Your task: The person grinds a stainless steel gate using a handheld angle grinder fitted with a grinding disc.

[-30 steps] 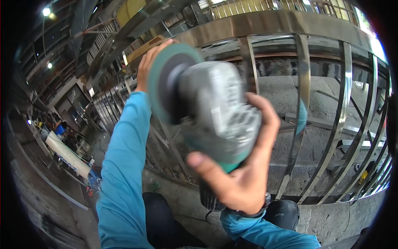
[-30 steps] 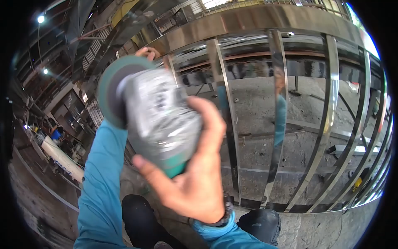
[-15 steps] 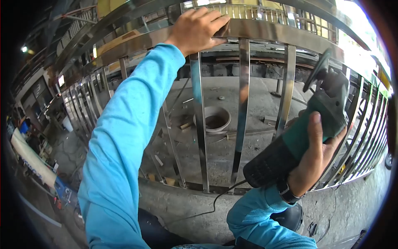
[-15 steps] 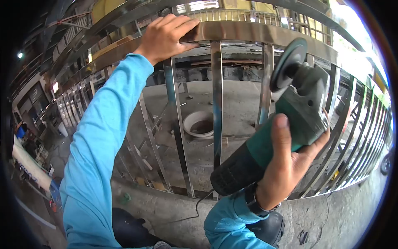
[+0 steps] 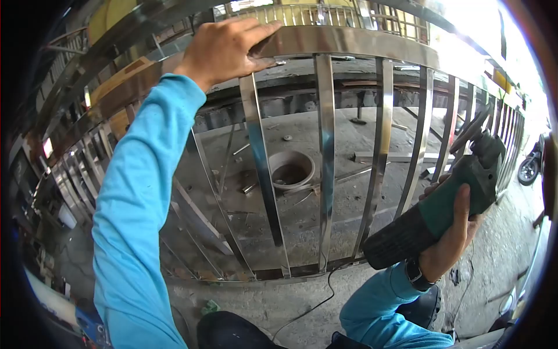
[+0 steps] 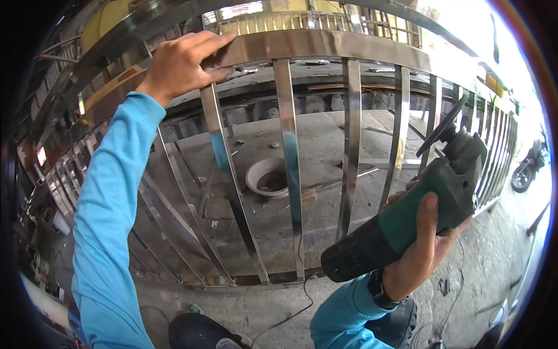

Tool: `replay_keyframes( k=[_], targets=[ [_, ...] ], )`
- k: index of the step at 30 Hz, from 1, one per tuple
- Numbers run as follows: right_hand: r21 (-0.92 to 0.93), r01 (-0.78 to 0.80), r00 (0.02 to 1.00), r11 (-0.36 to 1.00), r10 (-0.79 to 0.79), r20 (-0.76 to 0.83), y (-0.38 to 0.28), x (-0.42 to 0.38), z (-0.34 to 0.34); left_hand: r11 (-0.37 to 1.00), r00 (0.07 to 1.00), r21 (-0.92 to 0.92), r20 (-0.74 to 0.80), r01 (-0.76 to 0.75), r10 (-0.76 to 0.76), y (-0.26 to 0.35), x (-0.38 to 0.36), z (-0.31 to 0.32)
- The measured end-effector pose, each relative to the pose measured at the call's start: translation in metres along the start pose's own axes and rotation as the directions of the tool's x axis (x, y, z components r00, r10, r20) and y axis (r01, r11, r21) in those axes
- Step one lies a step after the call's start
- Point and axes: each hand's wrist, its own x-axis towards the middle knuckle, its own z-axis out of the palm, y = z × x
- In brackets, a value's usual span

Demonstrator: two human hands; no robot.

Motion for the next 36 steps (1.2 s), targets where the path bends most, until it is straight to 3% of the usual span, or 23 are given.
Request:
replay_keyframes(
  k=[3, 6, 8, 11, 13, 15, 17, 20, 26, 29, 31, 34, 36],
  targets=[
    [0.075, -0.091, 0.994, 0.993, 0.086, 0.066, -0.005, -0.03, 0.003, 0.99, 0.992, -0.066, 0.036, 0.122, -0.12, -0.008, -0.016, -0.008],
    [0.038, -0.16, 0.98, 0.986, 0.154, 0.123, -0.013, -0.059, -0.003, 0.975, 0.991, -0.2, -0.069, 0.098, -0.114, -0.019, -0.028, -0.019],
    [-0.092, -0.123, 0.95, 0.988, 0.144, 0.276, -0.019, -0.074, -0.017, 0.962, 0.987, -0.262, -0.108, 0.083, -0.115, -0.032, -0.048, -0.017],
    [-0.23, -0.077, 0.951, 0.97, 0.141, 0.276, -0.03, -0.096, -0.013, 0.918, 0.981, -0.364, -0.05, 0.156, -0.186, -0.044, -0.068, -0.023],
    [-0.256, -0.095, 0.961, 0.962, 0.156, 0.23, -0.035, -0.112, 0.0, 0.933, 0.975, -0.29, 0.003, 0.215, -0.224, -0.049, -0.079, -0.029],
    [-0.269, -0.11, 0.962, 0.957, 0.171, 0.215, -0.036, -0.125, 0.018, 0.962, 0.984, -0.214, -0.027, 0.168, -0.178, -0.057, -0.087, -0.036],
    [-0.132, -0.231, 0.946, 0.964, 0.254, 0.2, -0.033, -0.134, 0.037, 0.985, 0.99, -0.115, -0.046, 0.125, -0.131, -0.064, -0.096, -0.041],
    [-0.079, -0.286, 0.917, 0.955, 0.296, 0.266, -0.026, -0.137, 0.058, 0.972, 0.977, -0.103, 0.051, 0.209, -0.205, -0.07, -0.103, -0.054],
    [0.035, -0.451, 0.829, 0.892, 0.405, 0.385, -0.003, -0.141, 0.068, 0.984, 0.971, 0.054, 0.161, 0.173, -0.179, -0.094, -0.116, -0.088],
    [0.133, -0.562, 0.762, 0.816, 0.448, 0.468, 0.008, -0.148, 0.083, 0.972, 0.952, 0.193, 0.245, 0.137, -0.183, -0.102, -0.13, -0.106],
    [0.161, -0.612, 0.728, 0.775, 0.47, 0.5, 0.025, -0.156, 0.081, 0.974, 0.94, 0.189, 0.289, 0.128, -0.18, -0.106, -0.136, -0.115],
    [0.152, -0.811, 0.516, 0.565, 0.569, 0.641, 0.034, -0.164, 0.081, 0.968, 0.908, 0.247, 0.393, 0.046, -0.144, -0.113, -0.139, -0.126],
    [0.194, -0.877, 0.429, 0.44, 0.536, 0.727, 0.036, -0.167, 0.086, 0.968, 0.881, 0.25, 0.457, 0.001, -0.119, -0.114, -0.134, -0.13]
  ],
)
